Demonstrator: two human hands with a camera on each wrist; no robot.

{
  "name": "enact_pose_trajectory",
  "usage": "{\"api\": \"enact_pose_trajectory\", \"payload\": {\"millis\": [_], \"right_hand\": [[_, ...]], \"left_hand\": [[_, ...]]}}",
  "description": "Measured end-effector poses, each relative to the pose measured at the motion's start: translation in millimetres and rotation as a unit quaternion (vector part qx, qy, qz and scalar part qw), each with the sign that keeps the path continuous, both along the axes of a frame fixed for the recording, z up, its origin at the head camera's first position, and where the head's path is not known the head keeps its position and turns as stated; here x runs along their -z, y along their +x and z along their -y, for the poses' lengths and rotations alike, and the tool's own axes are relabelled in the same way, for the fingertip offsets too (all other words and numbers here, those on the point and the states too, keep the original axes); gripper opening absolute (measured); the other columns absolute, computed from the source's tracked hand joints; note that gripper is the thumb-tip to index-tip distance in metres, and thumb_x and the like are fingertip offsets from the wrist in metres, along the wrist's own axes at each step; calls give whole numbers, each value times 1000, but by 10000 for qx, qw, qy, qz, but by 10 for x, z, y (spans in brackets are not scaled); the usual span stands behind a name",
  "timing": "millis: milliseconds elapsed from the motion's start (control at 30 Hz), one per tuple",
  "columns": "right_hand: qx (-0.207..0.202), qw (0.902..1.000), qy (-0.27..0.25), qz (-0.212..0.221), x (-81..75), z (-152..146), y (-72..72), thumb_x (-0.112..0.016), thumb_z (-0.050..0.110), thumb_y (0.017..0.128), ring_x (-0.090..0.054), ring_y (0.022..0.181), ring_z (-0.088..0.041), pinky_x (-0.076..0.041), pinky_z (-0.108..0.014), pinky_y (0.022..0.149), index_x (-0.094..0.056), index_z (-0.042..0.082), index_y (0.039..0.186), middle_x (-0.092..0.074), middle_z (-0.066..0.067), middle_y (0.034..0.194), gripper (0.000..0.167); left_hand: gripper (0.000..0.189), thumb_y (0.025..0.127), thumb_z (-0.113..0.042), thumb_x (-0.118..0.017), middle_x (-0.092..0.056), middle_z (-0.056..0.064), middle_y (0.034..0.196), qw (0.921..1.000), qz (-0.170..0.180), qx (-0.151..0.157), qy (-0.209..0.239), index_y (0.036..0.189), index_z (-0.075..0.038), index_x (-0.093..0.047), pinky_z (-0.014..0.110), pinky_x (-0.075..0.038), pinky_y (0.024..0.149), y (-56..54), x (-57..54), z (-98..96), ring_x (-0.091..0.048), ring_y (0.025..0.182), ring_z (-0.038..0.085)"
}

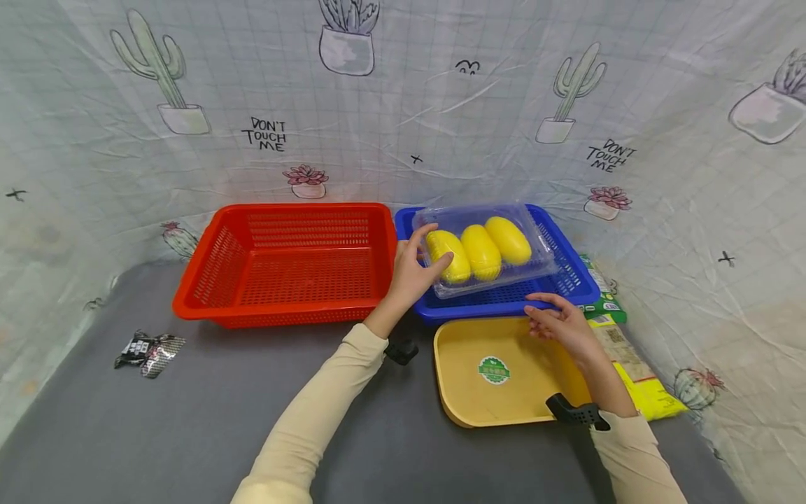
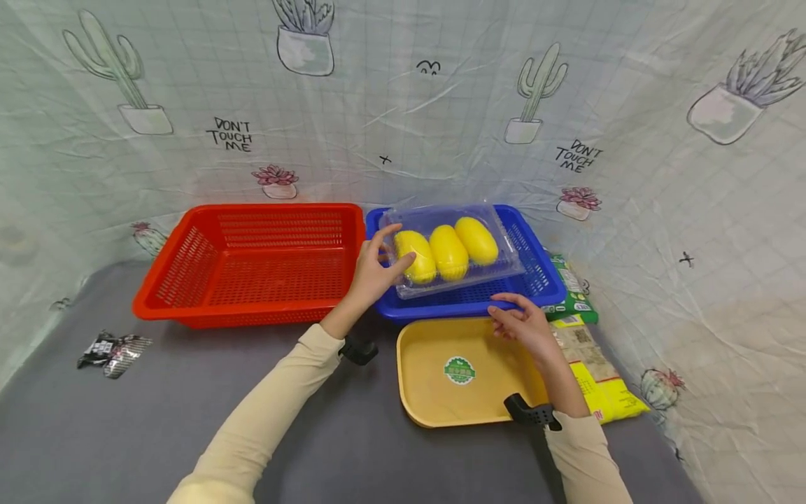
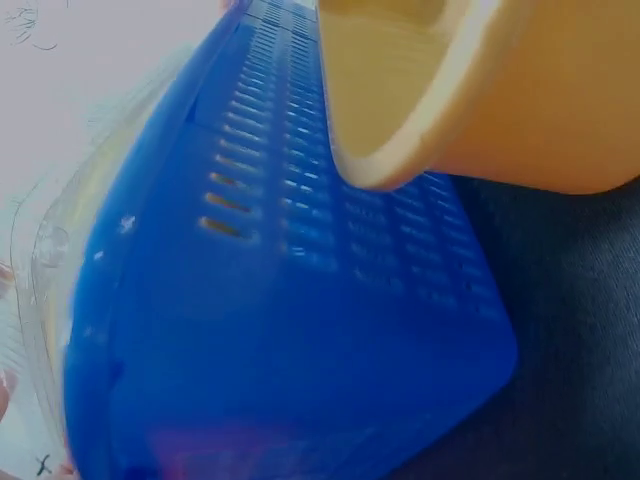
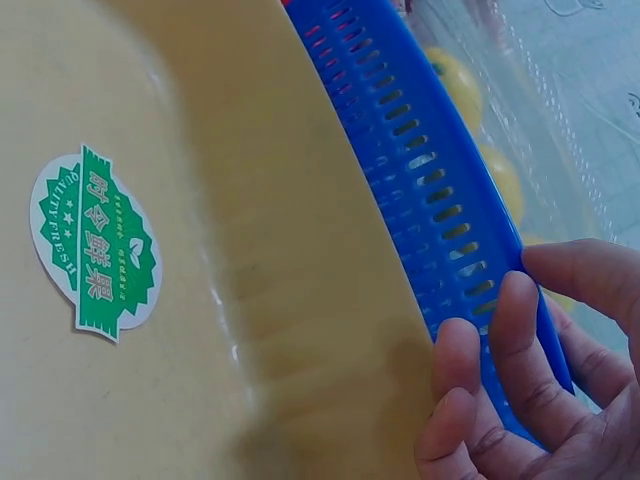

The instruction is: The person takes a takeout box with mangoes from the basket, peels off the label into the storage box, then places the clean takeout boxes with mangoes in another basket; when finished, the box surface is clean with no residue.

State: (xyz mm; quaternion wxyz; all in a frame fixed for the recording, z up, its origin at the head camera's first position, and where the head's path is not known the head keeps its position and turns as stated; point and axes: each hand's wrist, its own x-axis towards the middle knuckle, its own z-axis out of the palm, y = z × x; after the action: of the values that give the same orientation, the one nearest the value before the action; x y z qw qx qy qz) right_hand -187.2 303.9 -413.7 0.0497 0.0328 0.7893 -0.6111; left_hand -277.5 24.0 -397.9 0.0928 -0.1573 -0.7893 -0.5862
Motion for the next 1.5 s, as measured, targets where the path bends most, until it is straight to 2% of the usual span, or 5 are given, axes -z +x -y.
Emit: {"api": "enact_pose_trajectory", "payload": {"millis": [267, 700, 1033, 1233, 1500], "right_hand": [[23, 10000, 39, -26, 64, 38, -22, -65, 24, 95, -68, 68, -18, -58, -28, 67, -52, -1, 126, -66, 2, 73, 42], [31, 10000, -15, -59, 42, 18, -5, -64, 24, 95, -67, 68, -19, -57, -27, 65, -57, 9, 120, -64, 3, 72, 30], [43, 10000, 38, -47, 20, 14, 8, -63, 23, 96, -66, 66, -18, -55, -26, 62, -49, -2, 128, -63, 4, 71, 43], [60, 9999, 47, -75, 5, -6, -3, -64, 24, 95, -66, 65, -17, -56, -26, 63, -50, -2, 126, -64, 3, 71, 42], [125, 9999, 47, -5, 9, -4, 4, -65, 25, 95, -67, 67, -16, -57, -27, 68, -52, 1, 125, -64, 5, 72, 40]], "left_hand": [[58, 90, -28, -70, -41, 15, 104, 9995, 254, -34, -173, 142, -18, -48, 26, -35, 59, -6, 13, -80, -39, 89, 24], [61, 94, -32, -65, -40, 21, 124, 9951, 751, 40, -641, 148, -19, -40, 26, -40, 62, -54, -14, -227, -40, 101, 27], [58, 95, -34, -62, -36, 25, 137, 9941, 812, 283, -664, 147, -18, -41, 38, -54, 81, -53, 21, -268, -41, 112, 32], [60, 97, -33, -60, -29, 25, 148, 9916, 990, 270, -783, 150, -19, -37, 48, -52, 94, -93, 10, -310, -36, 130, 36], [62, 98, -32, -58, -27, 25, 152, 9861, 1331, 307, -945, 152, -18, -32, 52, -47, 99, -146, 37, -354, -32, 137, 39]]}}
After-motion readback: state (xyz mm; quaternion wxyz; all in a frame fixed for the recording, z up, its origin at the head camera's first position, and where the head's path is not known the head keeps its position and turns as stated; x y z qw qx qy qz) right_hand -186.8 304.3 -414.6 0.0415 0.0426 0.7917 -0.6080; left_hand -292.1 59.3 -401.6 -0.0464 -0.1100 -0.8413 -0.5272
